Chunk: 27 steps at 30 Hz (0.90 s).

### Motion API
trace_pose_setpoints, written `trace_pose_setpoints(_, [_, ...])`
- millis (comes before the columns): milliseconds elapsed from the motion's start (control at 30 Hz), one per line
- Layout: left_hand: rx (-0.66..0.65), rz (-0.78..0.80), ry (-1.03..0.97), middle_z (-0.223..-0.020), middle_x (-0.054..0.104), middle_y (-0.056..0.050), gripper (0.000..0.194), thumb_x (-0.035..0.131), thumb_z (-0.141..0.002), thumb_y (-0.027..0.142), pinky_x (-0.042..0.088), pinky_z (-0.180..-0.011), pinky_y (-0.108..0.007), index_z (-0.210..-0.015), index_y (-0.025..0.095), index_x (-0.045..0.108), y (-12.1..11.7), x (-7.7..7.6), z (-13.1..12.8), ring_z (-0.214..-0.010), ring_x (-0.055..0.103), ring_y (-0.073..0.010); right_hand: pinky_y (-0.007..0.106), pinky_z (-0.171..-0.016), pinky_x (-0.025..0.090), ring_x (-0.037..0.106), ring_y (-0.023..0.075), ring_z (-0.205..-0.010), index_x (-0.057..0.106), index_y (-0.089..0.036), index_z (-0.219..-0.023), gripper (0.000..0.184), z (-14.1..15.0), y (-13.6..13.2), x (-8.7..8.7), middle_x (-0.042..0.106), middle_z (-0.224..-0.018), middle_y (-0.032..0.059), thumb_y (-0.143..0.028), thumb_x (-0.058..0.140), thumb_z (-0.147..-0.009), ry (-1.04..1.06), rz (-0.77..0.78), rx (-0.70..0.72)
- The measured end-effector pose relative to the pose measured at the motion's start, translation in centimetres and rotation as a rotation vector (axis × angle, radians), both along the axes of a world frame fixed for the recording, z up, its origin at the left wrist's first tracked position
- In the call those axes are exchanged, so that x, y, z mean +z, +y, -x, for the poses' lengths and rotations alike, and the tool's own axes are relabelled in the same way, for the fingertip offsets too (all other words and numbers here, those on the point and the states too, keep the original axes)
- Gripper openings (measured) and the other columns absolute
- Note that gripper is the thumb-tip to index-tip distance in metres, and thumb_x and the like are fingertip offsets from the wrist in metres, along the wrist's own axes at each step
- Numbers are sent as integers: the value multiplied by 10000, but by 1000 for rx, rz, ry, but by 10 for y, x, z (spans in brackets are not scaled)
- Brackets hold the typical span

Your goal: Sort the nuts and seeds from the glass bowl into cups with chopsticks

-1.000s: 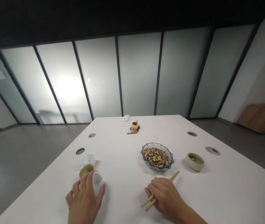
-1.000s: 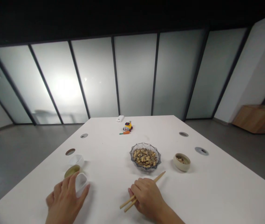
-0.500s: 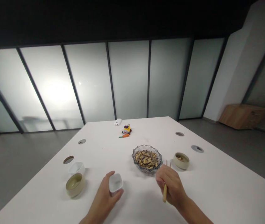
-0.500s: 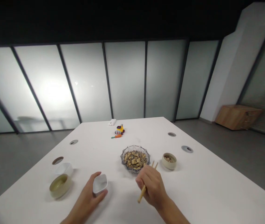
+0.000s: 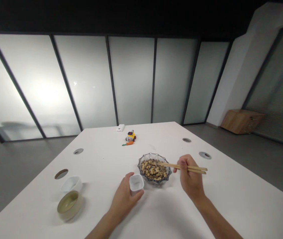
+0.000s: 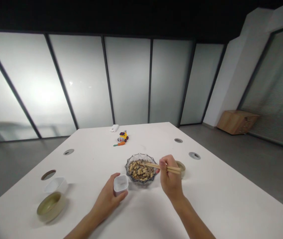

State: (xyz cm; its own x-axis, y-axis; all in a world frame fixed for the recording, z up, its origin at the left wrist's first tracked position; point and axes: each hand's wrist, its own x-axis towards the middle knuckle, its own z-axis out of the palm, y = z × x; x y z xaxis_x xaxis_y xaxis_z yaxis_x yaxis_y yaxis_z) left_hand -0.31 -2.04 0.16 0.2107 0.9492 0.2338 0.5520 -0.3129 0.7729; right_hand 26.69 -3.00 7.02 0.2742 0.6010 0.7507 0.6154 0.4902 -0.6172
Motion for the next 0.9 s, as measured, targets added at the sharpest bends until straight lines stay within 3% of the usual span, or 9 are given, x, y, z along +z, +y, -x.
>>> trace_pose_setpoints(100, [-27,-10,21,-1333,664,-121,594,699,-814,312,474,-1082,-419,-1375,192,543,-2,-1,3,-1229,633,-286,325,-607,455,583,186,-601,565,-253,-806,403,10,7,-23,627,-627,-2,-523,433,-1075,2,65,-10])
trace_pose_setpoints(200, [-47,-26,47,-1345,656,-122,577,695,-822,305,457,-1102,-425,-1369,193,549,-1,-2,3,-1253,614,-288,322,-640,480,612,193,-685,626,-238,-810,404,12,8,-46,660,-747,26,-530,488,-1053,-99,162,80])
trace_pose_setpoints(300, [-57,-27,77,-1349,655,-123,605,712,-814,303,444,-1118,-427,-1384,192,540,-2,-1,1,-1256,611,-290,321,-667,502,631,198,-734,658,-228,-857,378,9,8,-56,670,-816,36,-519,513,-1048,-127,199,119])
trace_pose_setpoints(667, [-56,-45,80,-1347,654,-141,644,727,-805,324,435,-1130,-449,-1402,180,535,-4,-1,1,-1272,598,-308,347,-769,575,700,214,-835,720,-243,-940,226,17,-6,-41,734,-899,61,-360,562,-1049,-124,-15,186])
trace_pose_setpoints(900, [-65,-49,87,-1353,651,-136,618,725,-817,335,434,-1133,-452,-1389,187,542,-2,-1,1,-1274,598,-305,370,-837,605,716,233,-922,757,-245,-985,246,25,-6,-54,744,-992,88,-402,577,-1042,-104,83,292])
